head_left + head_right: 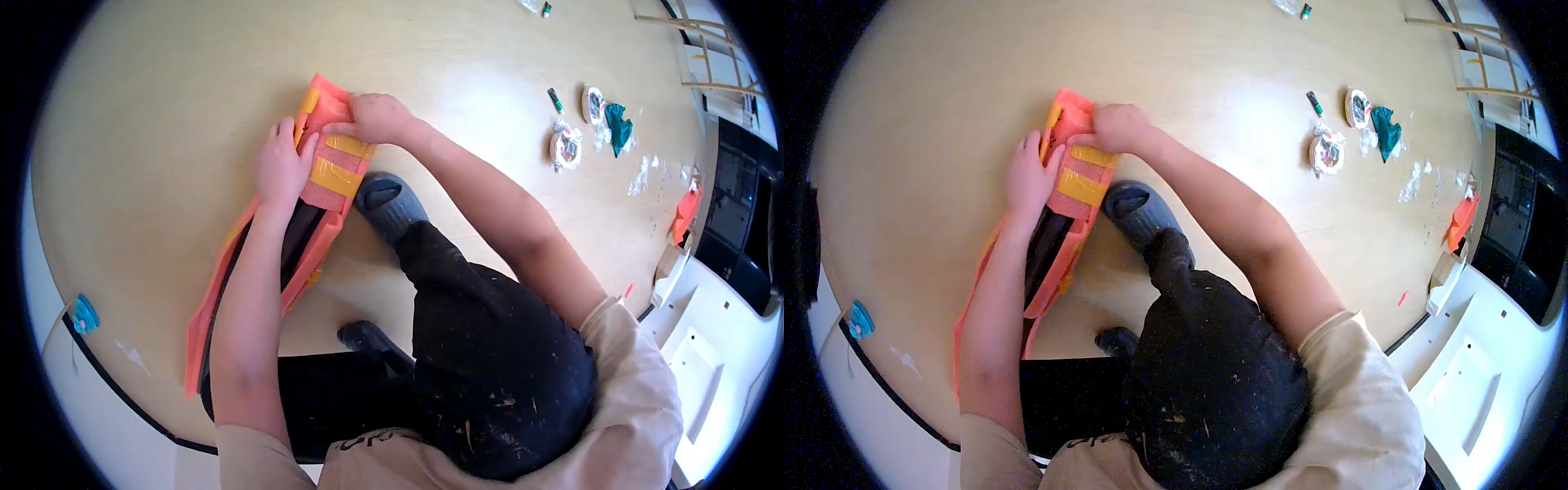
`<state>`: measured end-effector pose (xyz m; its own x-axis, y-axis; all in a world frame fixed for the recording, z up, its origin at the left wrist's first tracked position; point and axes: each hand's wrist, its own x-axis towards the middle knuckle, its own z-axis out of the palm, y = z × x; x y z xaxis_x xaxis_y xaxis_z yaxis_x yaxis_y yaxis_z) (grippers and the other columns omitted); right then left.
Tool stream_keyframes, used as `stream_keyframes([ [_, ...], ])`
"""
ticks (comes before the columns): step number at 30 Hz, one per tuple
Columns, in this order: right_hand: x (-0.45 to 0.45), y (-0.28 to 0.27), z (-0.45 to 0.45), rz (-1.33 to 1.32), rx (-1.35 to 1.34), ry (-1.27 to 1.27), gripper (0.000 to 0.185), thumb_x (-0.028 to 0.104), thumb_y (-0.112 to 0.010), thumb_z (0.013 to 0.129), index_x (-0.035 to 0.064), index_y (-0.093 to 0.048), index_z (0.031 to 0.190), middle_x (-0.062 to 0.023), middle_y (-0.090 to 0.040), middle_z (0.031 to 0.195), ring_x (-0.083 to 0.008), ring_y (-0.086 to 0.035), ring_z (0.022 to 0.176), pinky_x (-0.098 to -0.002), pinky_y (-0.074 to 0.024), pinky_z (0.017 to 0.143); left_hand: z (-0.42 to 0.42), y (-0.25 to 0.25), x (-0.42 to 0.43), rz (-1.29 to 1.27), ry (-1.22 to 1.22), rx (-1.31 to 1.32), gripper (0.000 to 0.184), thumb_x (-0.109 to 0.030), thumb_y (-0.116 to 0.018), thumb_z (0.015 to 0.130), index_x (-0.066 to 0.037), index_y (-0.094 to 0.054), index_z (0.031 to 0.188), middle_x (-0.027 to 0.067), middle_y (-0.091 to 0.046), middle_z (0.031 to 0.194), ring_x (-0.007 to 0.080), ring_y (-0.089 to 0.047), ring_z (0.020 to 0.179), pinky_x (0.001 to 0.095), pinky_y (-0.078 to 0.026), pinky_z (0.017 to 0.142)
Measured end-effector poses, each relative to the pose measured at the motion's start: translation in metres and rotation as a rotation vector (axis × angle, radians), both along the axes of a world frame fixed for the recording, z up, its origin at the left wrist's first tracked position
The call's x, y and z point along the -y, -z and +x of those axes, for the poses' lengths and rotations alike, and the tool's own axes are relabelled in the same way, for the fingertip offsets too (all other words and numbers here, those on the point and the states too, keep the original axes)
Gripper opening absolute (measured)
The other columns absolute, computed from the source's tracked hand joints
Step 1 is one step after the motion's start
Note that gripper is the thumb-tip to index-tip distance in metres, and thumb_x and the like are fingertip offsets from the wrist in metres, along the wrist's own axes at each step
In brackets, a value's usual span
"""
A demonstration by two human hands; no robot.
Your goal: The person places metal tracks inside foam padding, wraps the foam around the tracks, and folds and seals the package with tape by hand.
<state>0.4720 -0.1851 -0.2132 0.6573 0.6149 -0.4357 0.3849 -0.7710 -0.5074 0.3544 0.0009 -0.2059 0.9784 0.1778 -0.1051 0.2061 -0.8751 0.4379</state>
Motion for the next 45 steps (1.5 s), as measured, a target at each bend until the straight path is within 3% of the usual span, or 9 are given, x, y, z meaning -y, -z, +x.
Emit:
stream_keyframes([
  [5,-0.01,0.007,0.01,-0.073,0.005,-0.11,0.092,0.085,-0.05,0.086,-0.0033,-0.067,0.106,-0.0264,-0.073,0.103,-0.0405,-0.071,0.1,-0.0488,-0.0571,0.087,-0.028,-0.039,0.002,0.228,0.077,0.217,0.058,-0.036,-0.07,0.093,0.0,-0.05,0.135,0.0208,-0.057,0.128,0.041,-0.057,0.117,0.0497,-0.048,0.099],
  [8,-0.012,0.003,0.015,-0.081,-0.037,-0.1,0.09,0.084,-0.05,0.087,-0.0029,-0.067,0.106,-0.0265,-0.073,0.101,-0.0413,-0.071,0.099,-0.0495,-0.0562,0.089,-0.097,-0.011,-0.023,0.121,0.264,0.11,0.075,-0.038,-0.074,0.09,0.0,-0.043,0.147,0.0199,-0.049,0.144,0.0405,-0.048,0.131,0.0505,-0.039,0.111],
  [13,-0.009,0.013,0.019,-0.016,-0.135,-0.029,0.09,0.082,-0.051,0.088,-0.003,-0.068,0.11,-0.028,-0.072,0.108,-0.0424,-0.07,0.103,-0.0491,-0.0551,0.091,-0.148,-0.007,-0.034,0.082,0.072,-0.156,0.099,-0.045,-0.08,0.082,-0.001,-0.031,0.157,0.0185,-0.037,0.159,0.0391,-0.04,0.142,0.0556,-0.03,0.118],
  [19,-0.007,0.024,0.03,0.118,-0.472,0.086,0.08,0.074,-0.059,0.091,0.0005,-0.069,0.122,-0.0187,-0.075,0.109,-0.0306,-0.072,0.103,-0.0424,-0.0556,0.091,-0.137,0.012,-0.015,0.299,0.037,-0.252,0.125,-0.061,-0.084,0.069,-0.004,-0.022,0.161,0.0203,-0.032,0.161,0.038,-0.036,0.145,0.0597,-0.031,0.115],
  [28,-0.019,0.027,0.019,0.086,-0.843,0.198,0.082,0.071,-0.062,0.091,0.0007,-0.065,0.133,-0.0159,-0.072,0.121,-0.0263,-0.069,0.109,-0.0391,-0.0541,0.095,-0.123,-0.011,-0.018,0.121,-0.005,-0.399,0.124,-0.052,-0.089,0.066,0.002,-0.025,0.157,0.0224,-0.041,0.148,0.0397,-0.043,0.137,0.0565,-0.035,0.112],
  [34,-0.024,0.015,0.002,0.15,-0.611,0.112,0.089,0.073,-0.065,0.085,0.0055,-0.058,0.143,-0.0185,-0.073,0.12,-0.0308,-0.07,0.112,-0.0411,-0.0528,0.099,-0.123,-0.014,-0.016,0.062,-0.044,-0.387,0.126,-0.058,-0.092,0.059,0.005,-0.031,0.151,0.0237,-0.044,0.143,0.0405,-0.043,0.136,0.0564,-0.036,0.112],
  [37,-0.029,0.015,-0.013,0.063,-0.238,0.117,0.081,0.066,-0.068,0.084,0.0067,-0.06,0.139,-0.0214,-0.072,0.12,-0.0343,-0.07,0.112,-0.0421,-0.0525,0.1,-0.129,-0.016,-0.016,0.036,-0.042,-0.35,0.132,-0.059,-0.093,0.056,0.005,-0.028,0.152,0.0237,-0.043,0.145,0.0418,-0.041,0.138,0.0579,-0.034,0.114],
  [43,-0.05,0.01,-0.002,0.0,-0.304,0.148,0.073,0.06,-0.075,0.076,0.0043,-0.069,0.123,-0.023,-0.073,0.116,-0.0362,-0.07,0.108,-0.0433,-0.0539,0.097,-0.124,0.006,-0.037,-0.05,-0.009,-0.245,0.1,-0.052,-0.082,0.075,0.0,-0.037,0.148,0.0237,-0.053,0.137,0.0401,-0.052,0.131,0.0509,-0.042,0.109],
  [45,-0.051,0.021,0.001,-0.019,-0.357,0.203,0.072,0.06,-0.077,0.074,0.0041,-0.072,0.118,-0.0228,-0.074,0.114,-0.0366,-0.071,0.107,-0.0435,-0.0541,0.096,-0.118,0.022,-0.051,-0.461,-0.072,-0.38,0.074,-0.038,-0.071,0.087,-0.001,-0.042,0.145,0.0228,-0.063,0.125,0.0397,-0.059,0.122,0.0437,-0.045,0.107],
])
